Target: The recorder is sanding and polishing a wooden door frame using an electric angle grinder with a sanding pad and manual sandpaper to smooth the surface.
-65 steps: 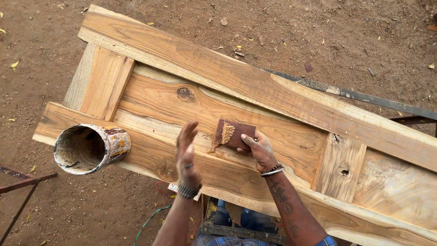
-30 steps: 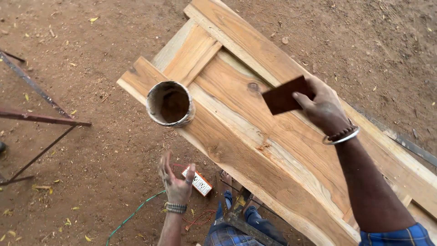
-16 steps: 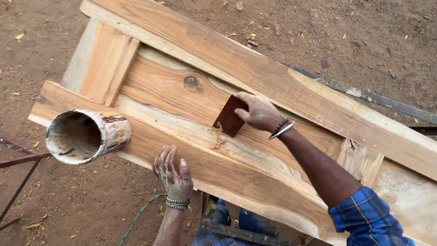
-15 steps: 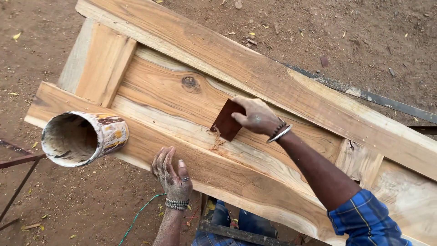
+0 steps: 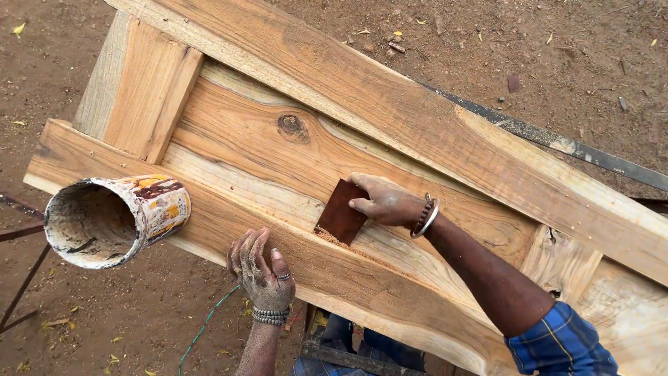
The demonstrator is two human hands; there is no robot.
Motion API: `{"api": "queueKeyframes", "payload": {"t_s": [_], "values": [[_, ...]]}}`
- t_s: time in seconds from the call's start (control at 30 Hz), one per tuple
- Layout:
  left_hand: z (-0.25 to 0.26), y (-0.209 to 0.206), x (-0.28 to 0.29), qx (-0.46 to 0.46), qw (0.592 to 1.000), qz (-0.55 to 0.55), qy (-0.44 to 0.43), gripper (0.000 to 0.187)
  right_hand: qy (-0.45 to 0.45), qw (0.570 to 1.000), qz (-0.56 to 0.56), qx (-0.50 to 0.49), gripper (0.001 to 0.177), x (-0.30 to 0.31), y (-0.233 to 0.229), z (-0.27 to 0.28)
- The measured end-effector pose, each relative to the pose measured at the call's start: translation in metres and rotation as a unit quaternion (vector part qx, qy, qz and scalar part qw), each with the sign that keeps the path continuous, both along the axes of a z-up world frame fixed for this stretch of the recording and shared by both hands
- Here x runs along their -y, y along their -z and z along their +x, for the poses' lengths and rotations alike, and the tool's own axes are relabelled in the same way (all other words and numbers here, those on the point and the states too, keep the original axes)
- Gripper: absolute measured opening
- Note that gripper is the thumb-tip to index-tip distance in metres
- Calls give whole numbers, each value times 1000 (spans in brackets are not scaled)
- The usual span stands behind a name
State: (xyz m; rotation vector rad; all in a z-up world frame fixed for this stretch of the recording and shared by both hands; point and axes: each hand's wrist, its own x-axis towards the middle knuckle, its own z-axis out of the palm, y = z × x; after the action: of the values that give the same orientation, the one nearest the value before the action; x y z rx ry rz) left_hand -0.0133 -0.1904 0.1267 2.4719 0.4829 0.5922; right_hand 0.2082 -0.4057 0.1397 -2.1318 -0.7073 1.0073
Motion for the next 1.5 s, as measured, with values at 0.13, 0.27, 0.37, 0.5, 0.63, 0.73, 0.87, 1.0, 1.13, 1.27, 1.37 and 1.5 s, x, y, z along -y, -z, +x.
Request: {"api": "queueKeyframes", "payload": {"t_s": [0.13, 0.27, 0.37, 0.5, 0.63, 0.73, 0.87, 1.0, 1.13, 1.27, 1.37, 1.5], "values": [[1, -3, 1, -8, 1000, 12, -8, 37, -17, 999, 17, -48, 45, 1, -4, 6], [0, 0, 0, 0, 1000, 5, -10, 37, -9, 997, 14, -81, 43, 6, -7, 8], [-1, 4, 1, 14, 1000, -2, -19, 37, 44, 986, 19, -162, 42, 5, -16, 10], [-2, 12, -1, 19, 999, -11, -25, 34, 185, 934, 34, -304, 43, -23, -59, 16], [-1, 3, -4, 35, 999, -1, -25, 32, 214, 918, 107, -317, 45, -90, -127, 16], [1, -6, -6, 54, 998, -10, -19, 29, 179, 935, 153, -266, 45, -159, -189, 11], [-3, -11, -8, 69, 997, -8, -23, 29, 82, 955, 250, -137, 38, -247, -219, -9], [-5, -11, -8, 60, 998, -27, -19, 31, -51, 974, 179, 127, 33, -288, -220, -36], [-8, -10, -9, 62, 998, -20, -4, 32, -81, 950, 170, 250, 30, -265, -219, -37], [-4, -3, -6, 46, 998, -34, 19, 31, 39, 959, 148, 238, 29, -152, -233, -23], [-4, 3, -6, 46, 999, -17, 16, 31, 86, 967, 54, 233, 34, -36, -208, -25], [-2, 10, -4, 34, 999, 7, 13, 30, 45, 944, -294, 140, 35, 106, -160, -55]]}}
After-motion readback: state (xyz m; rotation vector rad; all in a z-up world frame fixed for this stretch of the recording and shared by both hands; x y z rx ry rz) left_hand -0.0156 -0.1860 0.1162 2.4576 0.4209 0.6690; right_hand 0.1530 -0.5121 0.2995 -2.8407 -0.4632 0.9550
